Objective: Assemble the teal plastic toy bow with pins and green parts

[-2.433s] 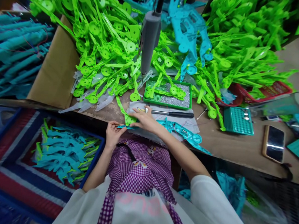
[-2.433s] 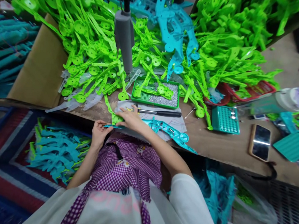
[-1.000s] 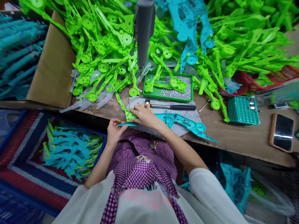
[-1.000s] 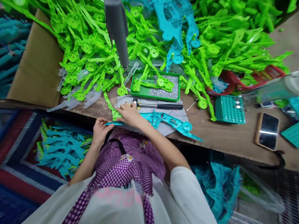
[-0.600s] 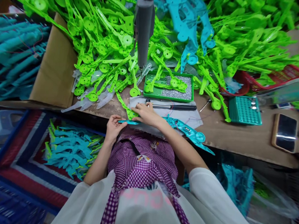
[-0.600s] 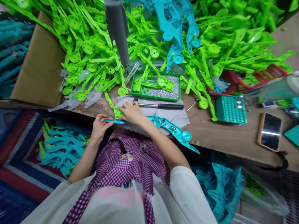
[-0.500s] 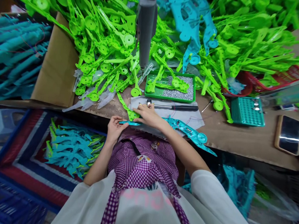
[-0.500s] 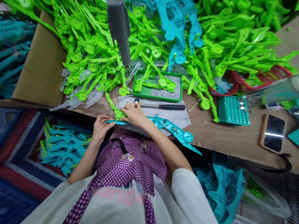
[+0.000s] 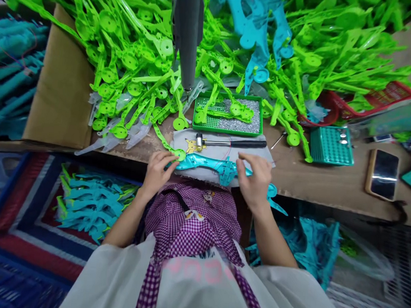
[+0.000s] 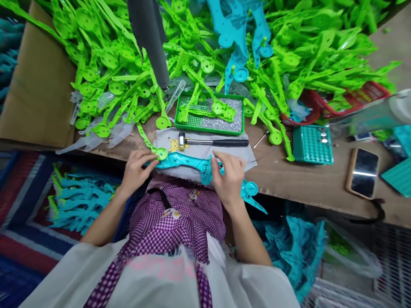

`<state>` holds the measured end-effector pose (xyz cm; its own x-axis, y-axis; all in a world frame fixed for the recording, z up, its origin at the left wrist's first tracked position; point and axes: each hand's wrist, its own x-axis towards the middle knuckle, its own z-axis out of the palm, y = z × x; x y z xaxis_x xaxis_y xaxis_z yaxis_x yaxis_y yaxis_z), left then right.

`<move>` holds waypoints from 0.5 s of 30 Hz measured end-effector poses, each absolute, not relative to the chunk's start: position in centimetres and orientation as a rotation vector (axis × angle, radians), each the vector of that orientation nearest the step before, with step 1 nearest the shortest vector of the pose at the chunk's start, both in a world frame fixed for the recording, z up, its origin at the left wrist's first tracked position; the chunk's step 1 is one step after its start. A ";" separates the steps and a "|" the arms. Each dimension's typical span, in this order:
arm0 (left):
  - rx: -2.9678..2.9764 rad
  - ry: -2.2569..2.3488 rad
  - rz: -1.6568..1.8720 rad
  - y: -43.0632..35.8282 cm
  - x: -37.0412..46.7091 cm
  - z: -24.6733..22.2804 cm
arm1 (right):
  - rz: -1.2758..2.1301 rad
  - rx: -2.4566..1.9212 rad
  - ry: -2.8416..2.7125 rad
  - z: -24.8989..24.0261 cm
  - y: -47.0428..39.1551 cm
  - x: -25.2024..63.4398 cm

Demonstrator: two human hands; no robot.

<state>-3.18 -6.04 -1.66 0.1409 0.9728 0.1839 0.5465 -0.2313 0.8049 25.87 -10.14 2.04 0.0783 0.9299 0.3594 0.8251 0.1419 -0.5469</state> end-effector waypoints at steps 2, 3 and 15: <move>1.896 1.369 0.837 -3.8 -2.7 -1.8 | 0.179 -1.751 -1.837 0.3 -12.5 26.4; 1.914 1.349 0.769 -2.7 -2.5 -2.0 | 0.178 -1.788 -1.887 -0.7 -13.4 26.4; 1.967 1.364 0.635 0.7 -2.2 -3.9 | 0.151 -1.825 -1.888 -3.3 -10.4 27.7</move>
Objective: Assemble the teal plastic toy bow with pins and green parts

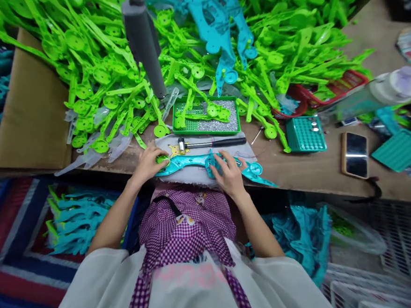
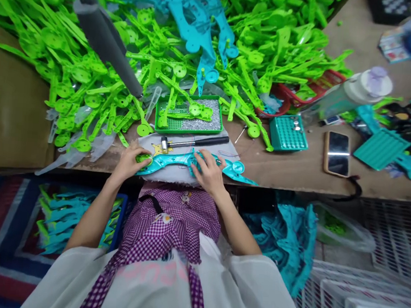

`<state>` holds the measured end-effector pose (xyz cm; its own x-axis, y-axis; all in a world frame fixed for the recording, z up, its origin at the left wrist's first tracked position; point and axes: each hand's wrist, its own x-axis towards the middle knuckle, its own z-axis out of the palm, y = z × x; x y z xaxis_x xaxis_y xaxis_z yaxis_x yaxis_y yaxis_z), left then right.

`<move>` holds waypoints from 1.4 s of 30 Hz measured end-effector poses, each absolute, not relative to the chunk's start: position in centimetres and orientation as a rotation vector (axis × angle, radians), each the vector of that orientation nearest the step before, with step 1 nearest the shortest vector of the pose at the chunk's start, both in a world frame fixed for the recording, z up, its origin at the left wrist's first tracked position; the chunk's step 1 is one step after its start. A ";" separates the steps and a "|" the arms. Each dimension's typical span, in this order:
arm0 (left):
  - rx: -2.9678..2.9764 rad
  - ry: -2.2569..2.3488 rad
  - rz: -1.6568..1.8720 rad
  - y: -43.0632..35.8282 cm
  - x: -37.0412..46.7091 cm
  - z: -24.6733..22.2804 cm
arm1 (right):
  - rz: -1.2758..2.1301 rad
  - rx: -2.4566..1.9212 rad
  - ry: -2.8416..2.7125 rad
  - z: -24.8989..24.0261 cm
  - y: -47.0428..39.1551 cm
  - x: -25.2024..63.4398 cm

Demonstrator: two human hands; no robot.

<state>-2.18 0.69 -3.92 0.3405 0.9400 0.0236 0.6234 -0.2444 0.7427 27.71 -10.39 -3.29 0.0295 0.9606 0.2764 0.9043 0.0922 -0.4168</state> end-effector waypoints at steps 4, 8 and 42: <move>1.962 1.418 0.592 0.8 -2.3 -4.0 | -0.046 -1.970 -1.476 -1.5 -12.3 32.6; 2.013 1.400 0.535 1.3 -2.2 -3.8 | 0.148 -2.256 -1.104 -1.6 -12.4 39.9; 2.301 1.460 0.752 -1.0 4.0 2.9 | 0.506 -1.330 -0.342 -0.2 -9.9 42.4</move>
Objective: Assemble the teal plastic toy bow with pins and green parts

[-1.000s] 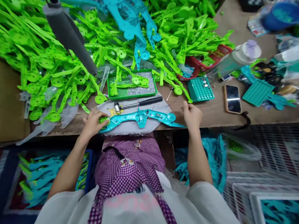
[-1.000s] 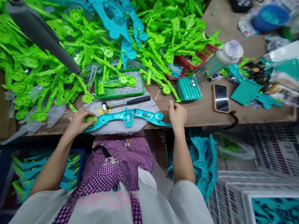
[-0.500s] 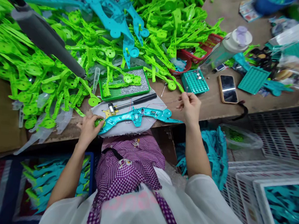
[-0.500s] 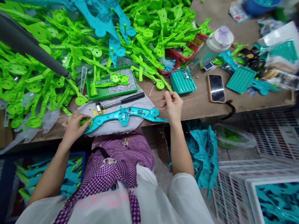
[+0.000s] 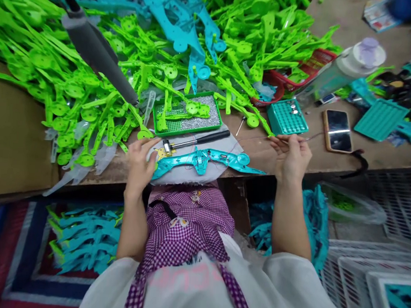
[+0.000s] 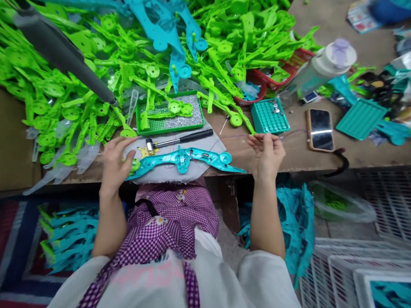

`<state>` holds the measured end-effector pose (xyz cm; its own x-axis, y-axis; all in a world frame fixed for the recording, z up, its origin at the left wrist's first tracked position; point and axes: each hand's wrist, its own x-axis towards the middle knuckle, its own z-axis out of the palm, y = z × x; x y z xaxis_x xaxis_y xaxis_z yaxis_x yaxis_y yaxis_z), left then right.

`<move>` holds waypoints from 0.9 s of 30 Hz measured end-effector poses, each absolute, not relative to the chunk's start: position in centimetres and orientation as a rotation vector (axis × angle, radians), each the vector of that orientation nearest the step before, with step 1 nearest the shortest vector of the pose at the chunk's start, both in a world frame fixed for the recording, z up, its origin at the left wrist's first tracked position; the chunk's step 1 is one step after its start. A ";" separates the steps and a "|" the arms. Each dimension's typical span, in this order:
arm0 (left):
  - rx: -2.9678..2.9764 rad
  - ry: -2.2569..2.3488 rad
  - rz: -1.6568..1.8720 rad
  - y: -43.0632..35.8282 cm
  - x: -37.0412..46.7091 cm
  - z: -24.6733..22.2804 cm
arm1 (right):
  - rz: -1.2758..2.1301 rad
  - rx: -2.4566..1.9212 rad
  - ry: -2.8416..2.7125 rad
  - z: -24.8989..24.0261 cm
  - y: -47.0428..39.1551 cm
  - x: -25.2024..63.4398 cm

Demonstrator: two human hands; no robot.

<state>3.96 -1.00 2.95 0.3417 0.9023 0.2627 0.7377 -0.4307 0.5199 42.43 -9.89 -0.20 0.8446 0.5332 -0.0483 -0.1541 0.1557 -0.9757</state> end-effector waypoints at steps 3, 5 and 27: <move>2.536 1.195 0.503 0.9 9.2 4.2 | 0.531 -1.326 -0.306 -1.1 -9.1 42.7; 2.661 0.963 0.305 2.1 11.9 4.0 | 0.549 -1.333 -0.291 -1.8 -9.0 42.4; 2.816 0.838 0.052 2.0 0.0 8.4 | 0.409 -1.423 -0.361 -3.6 -9.2 40.9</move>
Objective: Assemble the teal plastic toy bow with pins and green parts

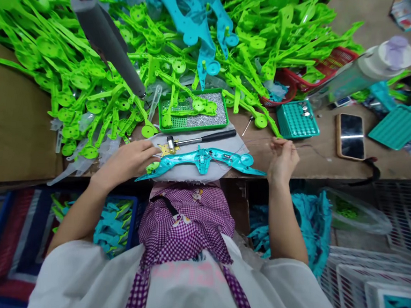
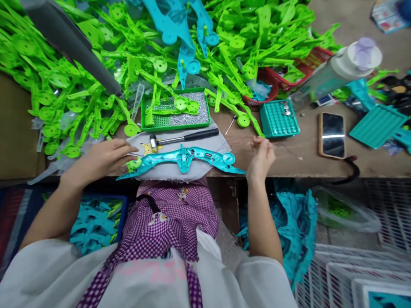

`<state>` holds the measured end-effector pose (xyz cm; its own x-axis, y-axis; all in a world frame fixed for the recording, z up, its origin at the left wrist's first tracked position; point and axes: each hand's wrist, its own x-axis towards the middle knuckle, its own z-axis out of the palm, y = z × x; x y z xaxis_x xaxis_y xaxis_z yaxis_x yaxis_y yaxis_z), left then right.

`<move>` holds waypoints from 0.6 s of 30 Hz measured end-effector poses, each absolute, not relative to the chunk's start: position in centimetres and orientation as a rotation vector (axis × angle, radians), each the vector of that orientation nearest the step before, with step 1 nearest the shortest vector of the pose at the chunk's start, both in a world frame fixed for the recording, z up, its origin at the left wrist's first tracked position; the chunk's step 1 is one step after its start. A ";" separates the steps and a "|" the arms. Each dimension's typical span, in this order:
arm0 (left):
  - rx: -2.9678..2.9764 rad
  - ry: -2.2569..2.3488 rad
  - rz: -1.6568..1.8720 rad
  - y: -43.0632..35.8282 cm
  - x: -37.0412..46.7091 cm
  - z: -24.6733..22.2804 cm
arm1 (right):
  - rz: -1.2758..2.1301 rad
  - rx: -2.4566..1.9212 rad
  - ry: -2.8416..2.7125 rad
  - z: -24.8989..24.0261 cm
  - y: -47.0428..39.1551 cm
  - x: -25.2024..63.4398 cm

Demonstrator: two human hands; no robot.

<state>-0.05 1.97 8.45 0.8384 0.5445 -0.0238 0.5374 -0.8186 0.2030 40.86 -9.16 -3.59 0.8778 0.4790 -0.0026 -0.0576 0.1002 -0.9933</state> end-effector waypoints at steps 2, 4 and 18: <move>2.759 0.903 0.086 1.2 -2.8 7.6 | 0.348 -1.409 -0.383 -2.6 -8.9 40.9; 2.716 1.058 0.172 0.2 -4.8 6.5 | 0.268 -1.386 -0.450 -1.7 -8.4 40.8; 2.161 1.807 0.668 -4.2 -7.0 -1.6 | 0.104 -1.427 -0.504 0.0 -0.9 35.4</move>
